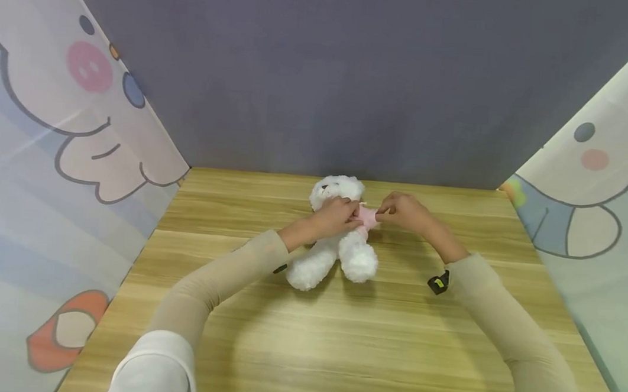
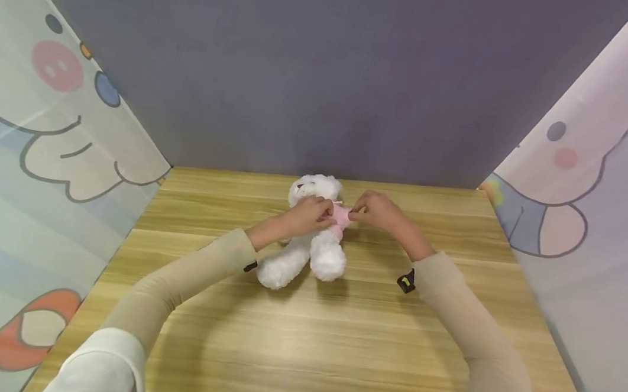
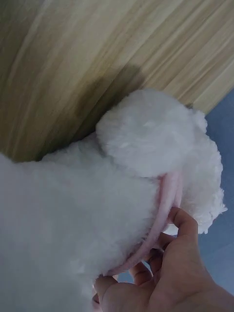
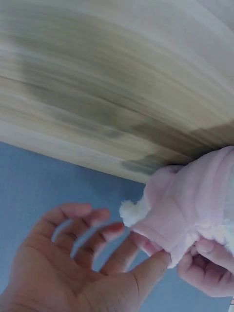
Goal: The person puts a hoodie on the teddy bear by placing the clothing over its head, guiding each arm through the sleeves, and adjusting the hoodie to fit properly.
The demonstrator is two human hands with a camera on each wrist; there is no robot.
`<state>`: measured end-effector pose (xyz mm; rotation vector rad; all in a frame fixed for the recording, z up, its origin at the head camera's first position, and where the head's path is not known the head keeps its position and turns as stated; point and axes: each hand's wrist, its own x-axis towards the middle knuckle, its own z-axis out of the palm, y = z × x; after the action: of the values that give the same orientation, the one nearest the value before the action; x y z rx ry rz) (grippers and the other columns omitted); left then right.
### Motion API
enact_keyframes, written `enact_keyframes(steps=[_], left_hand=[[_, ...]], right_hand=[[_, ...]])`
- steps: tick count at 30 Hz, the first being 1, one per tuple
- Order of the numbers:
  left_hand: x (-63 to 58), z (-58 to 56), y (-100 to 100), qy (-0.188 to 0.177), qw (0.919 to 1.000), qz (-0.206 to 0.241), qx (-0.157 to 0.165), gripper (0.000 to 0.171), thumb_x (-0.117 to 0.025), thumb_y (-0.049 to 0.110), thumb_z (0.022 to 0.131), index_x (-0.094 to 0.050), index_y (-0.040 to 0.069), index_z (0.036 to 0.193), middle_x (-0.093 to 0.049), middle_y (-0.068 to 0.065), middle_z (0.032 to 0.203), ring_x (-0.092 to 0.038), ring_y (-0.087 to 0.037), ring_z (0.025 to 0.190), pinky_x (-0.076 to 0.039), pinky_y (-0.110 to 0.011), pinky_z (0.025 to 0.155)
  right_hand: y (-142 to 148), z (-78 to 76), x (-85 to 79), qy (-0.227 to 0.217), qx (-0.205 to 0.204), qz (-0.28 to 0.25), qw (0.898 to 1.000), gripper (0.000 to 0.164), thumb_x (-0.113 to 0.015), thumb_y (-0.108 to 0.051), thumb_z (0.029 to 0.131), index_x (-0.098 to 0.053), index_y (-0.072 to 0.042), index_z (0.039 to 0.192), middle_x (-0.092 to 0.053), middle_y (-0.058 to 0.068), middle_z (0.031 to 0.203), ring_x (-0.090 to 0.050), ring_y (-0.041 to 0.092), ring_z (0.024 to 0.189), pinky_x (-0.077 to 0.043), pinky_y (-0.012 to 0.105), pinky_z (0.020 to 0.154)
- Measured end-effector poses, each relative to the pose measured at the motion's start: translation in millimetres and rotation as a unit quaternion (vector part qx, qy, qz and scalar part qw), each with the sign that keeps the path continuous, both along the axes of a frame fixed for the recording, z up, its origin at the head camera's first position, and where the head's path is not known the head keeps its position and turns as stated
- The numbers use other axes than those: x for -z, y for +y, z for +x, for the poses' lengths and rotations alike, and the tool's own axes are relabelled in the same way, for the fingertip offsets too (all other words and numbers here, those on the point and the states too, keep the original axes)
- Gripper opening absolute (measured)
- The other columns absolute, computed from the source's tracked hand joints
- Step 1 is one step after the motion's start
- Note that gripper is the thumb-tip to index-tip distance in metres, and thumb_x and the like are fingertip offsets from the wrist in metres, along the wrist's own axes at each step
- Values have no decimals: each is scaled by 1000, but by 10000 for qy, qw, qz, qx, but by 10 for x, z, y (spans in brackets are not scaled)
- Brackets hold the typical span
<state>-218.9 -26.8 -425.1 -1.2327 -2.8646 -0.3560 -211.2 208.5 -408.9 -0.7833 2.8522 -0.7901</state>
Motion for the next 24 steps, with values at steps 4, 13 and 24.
enact_keyframes(steps=[4, 13, 24], left_hand=[[19, 15, 0, -167, 9997, -165, -79, 29, -60, 41, 103, -65, 14, 106, -62, 0, 93, -55, -15, 81, -46, -35, 78], [-11, -56, -33, -100, 9980, -237, 580, 30, -66, 37, 99, -71, 13, 118, -66, -3, 112, -60, -21, 97, -46, -39, 92], [-56, -51, -72, -315, 9978, -184, 545, 19, -61, 27, 103, -66, 9, 105, -67, -2, 96, -60, -17, 80, -50, -30, 73]], right_hand=[[-49, 11, 39, -354, 12, 69, 9994, 20, -70, -20, 94, -78, -1, 95, -63, 22, 121, -60, 35, 107, -52, 50, 88], [-65, -24, 135, 556, 439, 315, 9970, 9, -70, -9, 89, -75, -2, 85, -59, 19, 125, -54, 41, 118, -50, 52, 89], [-33, -127, 182, 1338, 349, 604, 9886, 15, -73, -15, 93, -78, -1, 96, -61, 18, 122, -50, 44, 119, -43, 57, 101]])
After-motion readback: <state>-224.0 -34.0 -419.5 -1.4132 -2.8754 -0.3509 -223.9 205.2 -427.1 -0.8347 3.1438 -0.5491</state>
